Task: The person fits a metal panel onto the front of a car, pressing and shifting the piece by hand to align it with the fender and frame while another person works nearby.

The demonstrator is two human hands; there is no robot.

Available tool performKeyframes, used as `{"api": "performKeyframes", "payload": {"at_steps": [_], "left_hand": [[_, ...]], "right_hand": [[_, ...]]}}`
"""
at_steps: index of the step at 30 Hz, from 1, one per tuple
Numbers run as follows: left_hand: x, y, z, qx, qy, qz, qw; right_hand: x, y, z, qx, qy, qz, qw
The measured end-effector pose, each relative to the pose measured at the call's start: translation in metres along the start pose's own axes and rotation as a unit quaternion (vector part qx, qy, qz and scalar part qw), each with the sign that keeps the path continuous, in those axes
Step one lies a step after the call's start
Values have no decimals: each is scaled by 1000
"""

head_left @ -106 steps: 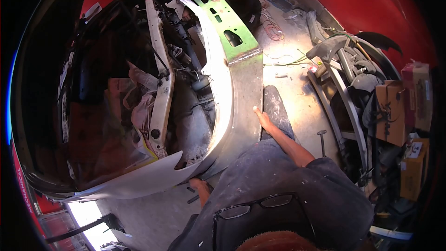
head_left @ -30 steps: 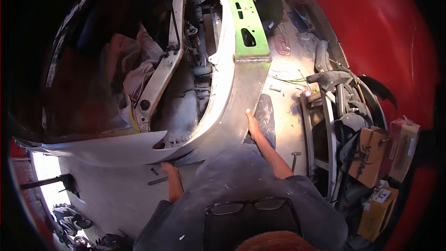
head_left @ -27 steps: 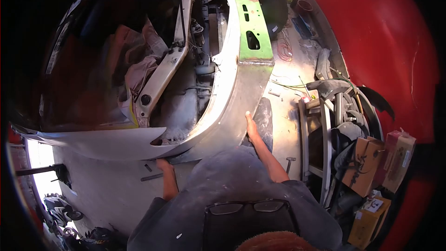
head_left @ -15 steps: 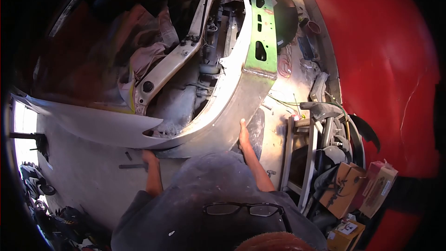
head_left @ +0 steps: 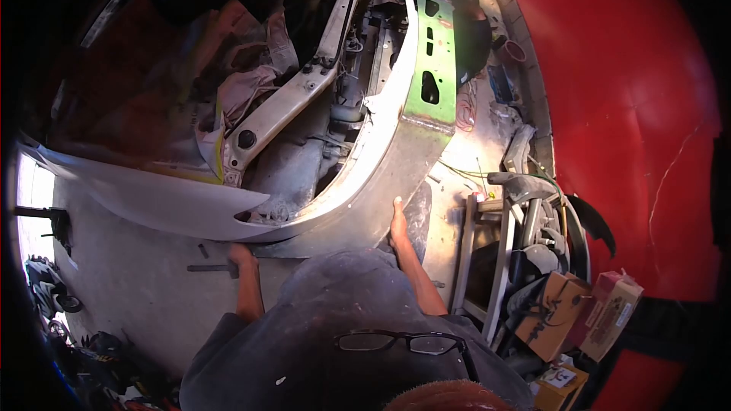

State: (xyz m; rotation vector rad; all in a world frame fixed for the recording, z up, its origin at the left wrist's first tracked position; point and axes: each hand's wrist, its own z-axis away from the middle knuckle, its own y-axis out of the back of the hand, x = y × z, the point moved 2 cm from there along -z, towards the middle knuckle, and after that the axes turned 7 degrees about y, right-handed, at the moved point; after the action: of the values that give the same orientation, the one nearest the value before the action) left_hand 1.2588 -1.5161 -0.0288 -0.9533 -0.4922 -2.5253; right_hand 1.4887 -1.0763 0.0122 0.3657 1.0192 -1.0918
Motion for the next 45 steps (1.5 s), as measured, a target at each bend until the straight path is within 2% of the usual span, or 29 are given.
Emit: {"api": "performKeyframes", "payload": {"at_steps": [1,4,7,10,13,16,19,24,27,29,32,33,35,37,40,45], "left_hand": [[6,0,13,10,10,7,1000],[-10,7,-22,-14,-46,-91,995],[-7,4,-18,-22,-19,25,999],[-7,6,-20,-51,-8,50,997],[-12,8,-33,-86,-31,45,995],[-18,6,-39,-54,-94,27,994],[10,-3,12,-31,0,16,999],[15,-5,17,-65,0,36,997],[7,-4,5,-86,3,49,995],[-2,1,-21,-107,-33,28,993],[-26,15,-84,-141,-173,-51,973],[-21,16,-80,-143,-217,-88,962],[-15,10,-56,-131,-153,-48,978],[-2,1,-24,-129,-36,51,990],[14,1,0,-142,17,-46,989],[9,0,-8,-129,17,-28,991]], "right_hand": [[-1,0,0,1,-1,-3,1000],[-1,-1,-1,3,-5,-7,1000],[8,3,-7,13,-1,2,1000],[10,4,-6,13,9,24,1000],[-7,-5,2,-9,3,-5,1000],[0,-3,-3,-5,-3,-37,999],[19,8,-18,7,5,-21,1000],[19,8,-17,-15,-3,-24,1000],[7,4,-9,8,8,3,1000],[5,3,-7,3,13,-15,1000],[3,2,-7,12,8,-15,1000],[-2,1,-3,15,9,-13,1000],[-6,-1,-1,16,15,-10,1000],[-3,3,-5,2,5,10,1000],[5,7,-11,-12,3,7,1000],[2,7,-7,-10,0,4,1000]]}}
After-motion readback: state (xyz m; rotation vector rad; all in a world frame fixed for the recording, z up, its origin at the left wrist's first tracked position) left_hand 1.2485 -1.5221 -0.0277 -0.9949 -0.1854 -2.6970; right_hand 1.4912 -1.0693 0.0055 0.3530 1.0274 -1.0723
